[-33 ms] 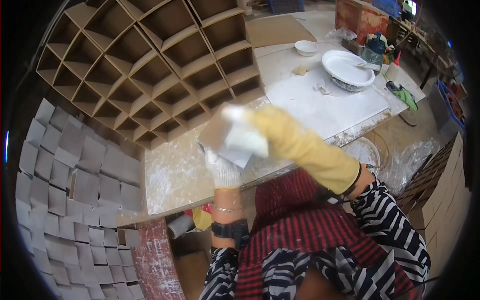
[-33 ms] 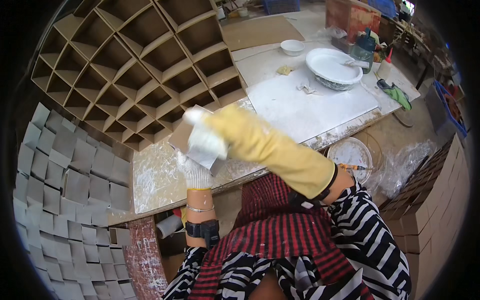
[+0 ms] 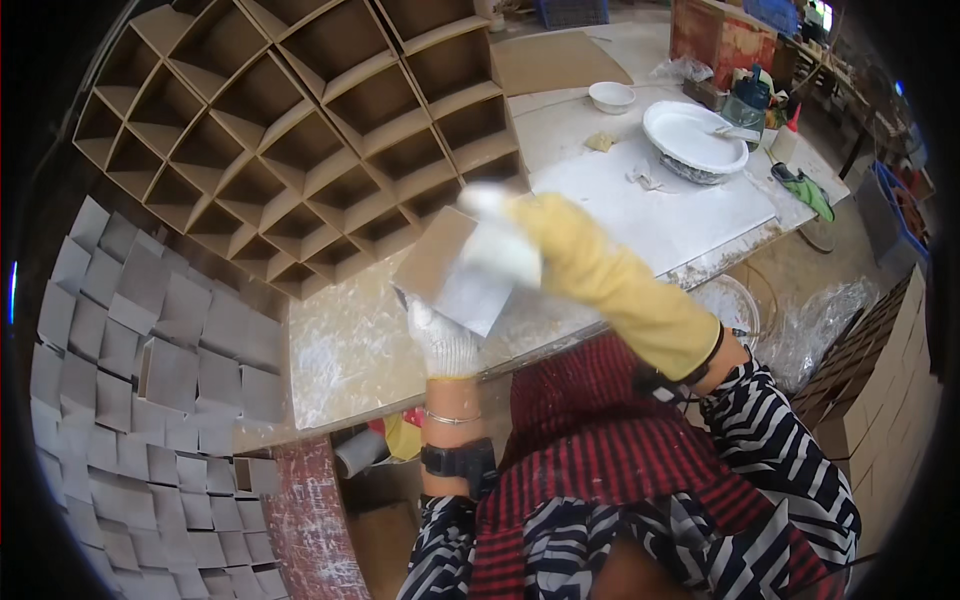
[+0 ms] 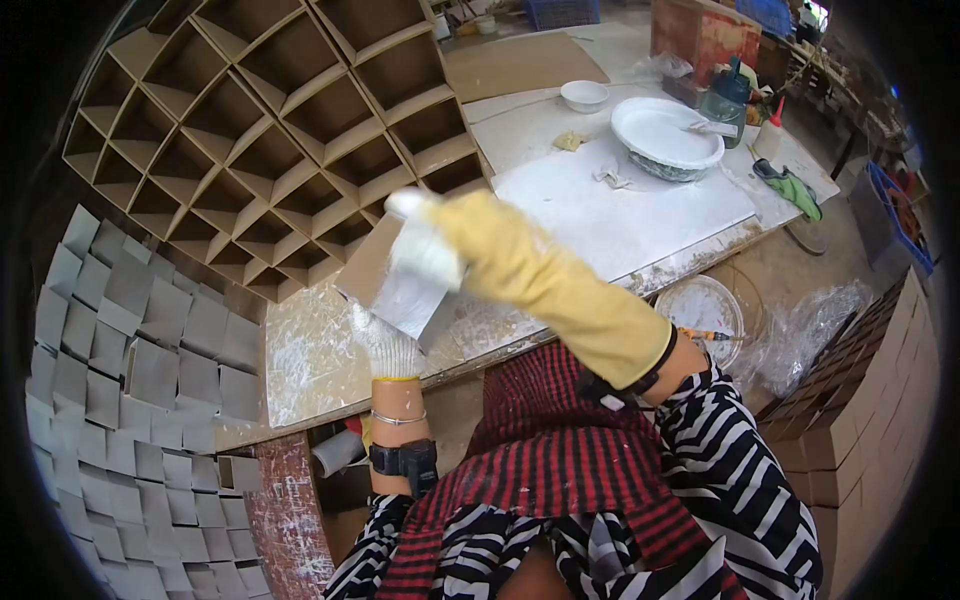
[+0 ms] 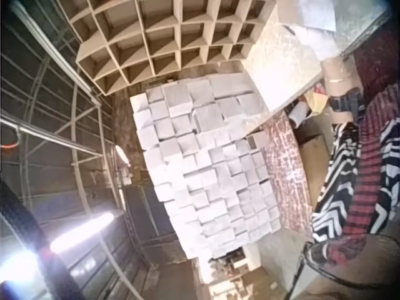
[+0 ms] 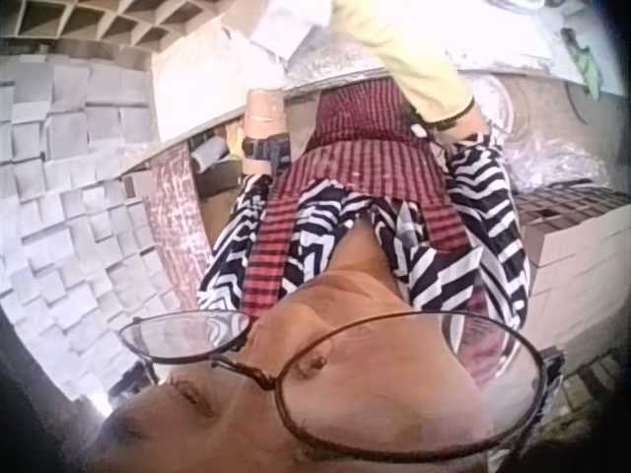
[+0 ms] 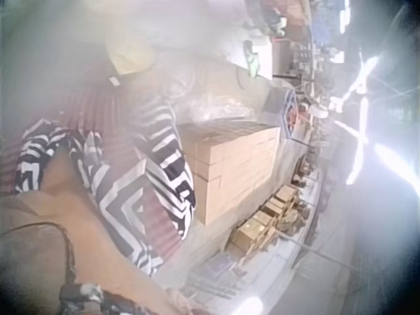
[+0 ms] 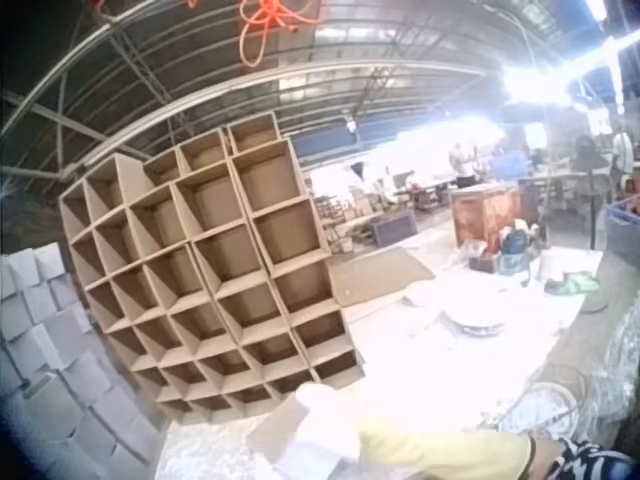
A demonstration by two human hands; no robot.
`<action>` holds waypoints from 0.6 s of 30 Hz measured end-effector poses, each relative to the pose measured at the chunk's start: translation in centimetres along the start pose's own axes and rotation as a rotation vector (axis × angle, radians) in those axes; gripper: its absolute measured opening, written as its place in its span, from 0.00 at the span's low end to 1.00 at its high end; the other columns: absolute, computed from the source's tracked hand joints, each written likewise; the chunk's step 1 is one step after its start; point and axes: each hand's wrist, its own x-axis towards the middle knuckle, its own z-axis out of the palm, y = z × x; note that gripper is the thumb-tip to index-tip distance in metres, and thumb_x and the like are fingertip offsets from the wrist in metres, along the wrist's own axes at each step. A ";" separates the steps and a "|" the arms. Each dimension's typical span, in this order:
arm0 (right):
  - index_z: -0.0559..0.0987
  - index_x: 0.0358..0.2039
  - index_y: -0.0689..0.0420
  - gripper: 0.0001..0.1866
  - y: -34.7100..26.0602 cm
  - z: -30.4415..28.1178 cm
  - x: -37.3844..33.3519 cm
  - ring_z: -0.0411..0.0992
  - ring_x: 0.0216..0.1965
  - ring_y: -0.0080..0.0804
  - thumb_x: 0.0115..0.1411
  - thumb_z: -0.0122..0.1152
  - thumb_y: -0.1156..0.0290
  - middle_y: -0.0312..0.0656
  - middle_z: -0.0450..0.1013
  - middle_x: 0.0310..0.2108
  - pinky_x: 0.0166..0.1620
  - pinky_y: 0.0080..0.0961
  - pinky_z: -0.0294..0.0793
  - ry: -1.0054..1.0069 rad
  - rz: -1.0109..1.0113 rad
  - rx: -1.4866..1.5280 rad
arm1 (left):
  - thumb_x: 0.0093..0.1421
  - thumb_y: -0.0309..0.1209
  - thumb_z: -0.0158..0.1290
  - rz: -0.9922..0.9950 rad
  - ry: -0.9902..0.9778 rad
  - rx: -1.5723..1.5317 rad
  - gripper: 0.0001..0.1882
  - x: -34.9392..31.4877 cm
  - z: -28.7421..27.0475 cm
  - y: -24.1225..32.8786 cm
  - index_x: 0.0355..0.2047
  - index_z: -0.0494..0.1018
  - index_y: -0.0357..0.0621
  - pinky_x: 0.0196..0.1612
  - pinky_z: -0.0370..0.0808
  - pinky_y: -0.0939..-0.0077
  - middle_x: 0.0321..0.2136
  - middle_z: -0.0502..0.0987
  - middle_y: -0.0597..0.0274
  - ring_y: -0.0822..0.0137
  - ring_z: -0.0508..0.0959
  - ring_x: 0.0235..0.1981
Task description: Applying a white paste or glue to the sides of small wooden square boxes using a sponge or cloth.
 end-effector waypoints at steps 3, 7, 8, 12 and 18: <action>0.65 0.59 0.61 0.32 1.3 -0.7 -0.2 0.77 0.28 0.42 0.53 0.64 0.72 0.47 0.77 0.29 0.33 0.28 0.77 0.189 0.190 0.069 | 0.67 0.53 0.34 0.097 0.324 0.311 0.31 -0.3 2.6 -0.5 0.58 0.63 0.40 0.56 0.70 0.54 0.55 0.69 0.51 0.50 0.71 0.53; 0.64 0.60 0.58 0.33 0.3 1.0 -0.1 0.78 0.30 0.40 0.54 0.64 0.71 0.46 0.78 0.31 0.35 0.28 0.78 0.151 -0.002 0.215 | 0.68 0.53 0.33 -0.008 0.298 0.213 0.32 0.3 2.2 -0.5 0.59 0.63 0.41 0.57 0.68 0.54 0.55 0.69 0.51 0.50 0.70 0.54; 0.64 0.60 0.58 0.34 0.4 0.7 0.0 0.78 0.30 0.40 0.53 0.65 0.72 0.46 0.78 0.32 0.34 0.29 0.78 0.099 -0.027 0.169 | 0.67 0.52 0.35 -0.074 0.096 0.131 0.31 0.1 0.4 -0.3 0.60 0.62 0.41 0.59 0.66 0.55 0.56 0.67 0.51 0.51 0.68 0.56; 0.68 0.59 0.54 0.35 3.1 -0.8 0.5 0.77 0.31 0.36 0.48 0.69 0.73 0.39 0.78 0.34 0.36 0.29 0.77 0.167 0.133 0.076 | 0.67 0.50 0.37 -0.120 0.120 0.168 0.29 -1.6 3.1 -1.0 0.58 0.64 0.40 0.59 0.66 0.56 0.56 0.68 0.51 0.51 0.69 0.55; 0.65 0.60 0.53 0.37 0.1 0.2 1.1 0.77 0.32 0.40 0.49 0.67 0.70 0.43 0.77 0.31 0.37 0.30 0.75 -0.041 -0.046 -0.197 | 0.68 0.47 0.40 -0.151 0.012 -0.016 0.28 -1.5 -1.8 -0.7 0.58 0.63 0.37 0.57 0.69 0.60 0.54 0.69 0.49 0.52 0.71 0.53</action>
